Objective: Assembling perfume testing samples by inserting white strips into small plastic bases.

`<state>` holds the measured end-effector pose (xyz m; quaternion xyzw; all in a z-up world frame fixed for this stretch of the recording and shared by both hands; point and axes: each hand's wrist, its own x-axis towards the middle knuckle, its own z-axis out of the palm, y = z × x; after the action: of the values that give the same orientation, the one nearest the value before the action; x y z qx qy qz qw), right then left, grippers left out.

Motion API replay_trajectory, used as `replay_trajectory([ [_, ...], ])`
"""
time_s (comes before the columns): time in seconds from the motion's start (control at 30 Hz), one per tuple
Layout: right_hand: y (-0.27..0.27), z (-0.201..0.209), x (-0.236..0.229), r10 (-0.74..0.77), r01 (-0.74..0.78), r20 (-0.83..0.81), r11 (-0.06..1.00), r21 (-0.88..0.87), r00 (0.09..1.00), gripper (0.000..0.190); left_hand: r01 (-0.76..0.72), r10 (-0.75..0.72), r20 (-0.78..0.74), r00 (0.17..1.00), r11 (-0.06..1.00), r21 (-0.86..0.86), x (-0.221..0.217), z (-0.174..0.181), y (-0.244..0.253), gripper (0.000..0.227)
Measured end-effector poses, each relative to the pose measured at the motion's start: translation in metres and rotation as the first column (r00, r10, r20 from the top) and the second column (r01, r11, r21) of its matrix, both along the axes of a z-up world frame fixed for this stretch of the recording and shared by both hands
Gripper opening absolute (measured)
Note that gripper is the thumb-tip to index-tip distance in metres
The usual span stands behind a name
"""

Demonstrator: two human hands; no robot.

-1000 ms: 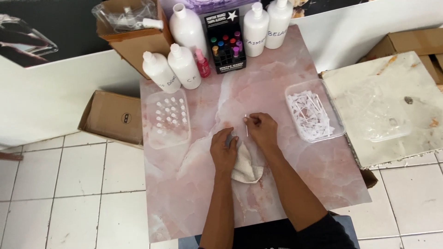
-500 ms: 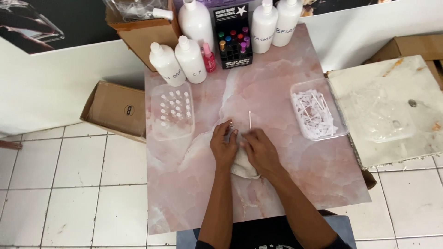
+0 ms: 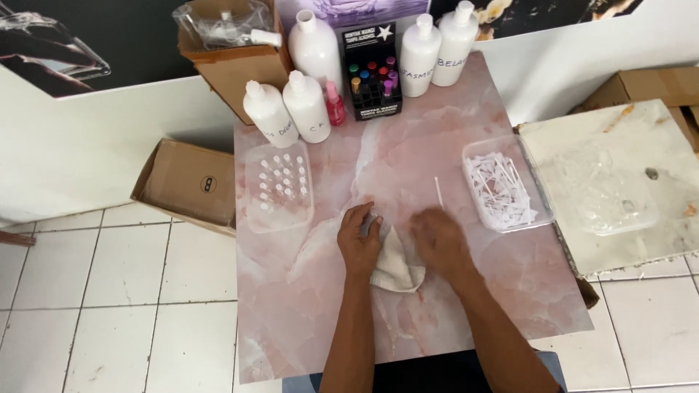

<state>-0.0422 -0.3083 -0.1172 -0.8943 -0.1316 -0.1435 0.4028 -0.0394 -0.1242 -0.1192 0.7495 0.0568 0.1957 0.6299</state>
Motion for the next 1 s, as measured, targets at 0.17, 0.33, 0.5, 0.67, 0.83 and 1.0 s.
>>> replay_trajectory([
  [0.17, 0.03, 0.046, -0.022, 0.088, -0.144, -0.538, 0.987, -0.064, 0.838, 0.048, -0.002, 0.003, 0.055, 0.998, 1.0, -0.02, 0.004, -0.002, 0.005, 0.033],
  [0.33, 0.02, 0.019, -0.008, 0.075, 0.081, -0.494, 0.954, 0.287, 0.866, 0.024, -0.011, 0.019, 0.141, 0.99, 0.998, -0.055, 0.003, -0.005, 0.007, 0.036],
  [0.5, 0.034, 0.025, 0.007, 0.012, 0.219, -0.377, 0.796, 0.564, 0.926, 0.029, 0.107, -0.109, 0.164, 0.98, 0.994, 0.023, 0.002, -0.002, 0.004, 0.042],
  [0.67, 0.067, 0.009, -0.001, -0.124, 0.121, -0.018, 0.904, 0.411, 0.992, 0.034, 0.133, -0.135, 0.185, 0.973, 0.991, 0.026, 0.0, -0.006, 0.003, 0.031],
  [0.83, 0.063, -0.008, 0.002, 0.042, -0.068, 0.067, 0.879, 0.471, 0.997, 0.028, 0.131, -0.129, 0.19, 0.973, 0.991, 0.002, 0.0, 0.012, 0.006, 0.034],
  [1.0, 0.044, 0.002, 0.003, 0.295, -0.25, 0.008, 0.795, 0.552, 0.956, 0.066, 0.134, -0.13, 0.153, 0.98, 0.991, -0.017, 0.003, 0.0, 0.009, 0.036],
])
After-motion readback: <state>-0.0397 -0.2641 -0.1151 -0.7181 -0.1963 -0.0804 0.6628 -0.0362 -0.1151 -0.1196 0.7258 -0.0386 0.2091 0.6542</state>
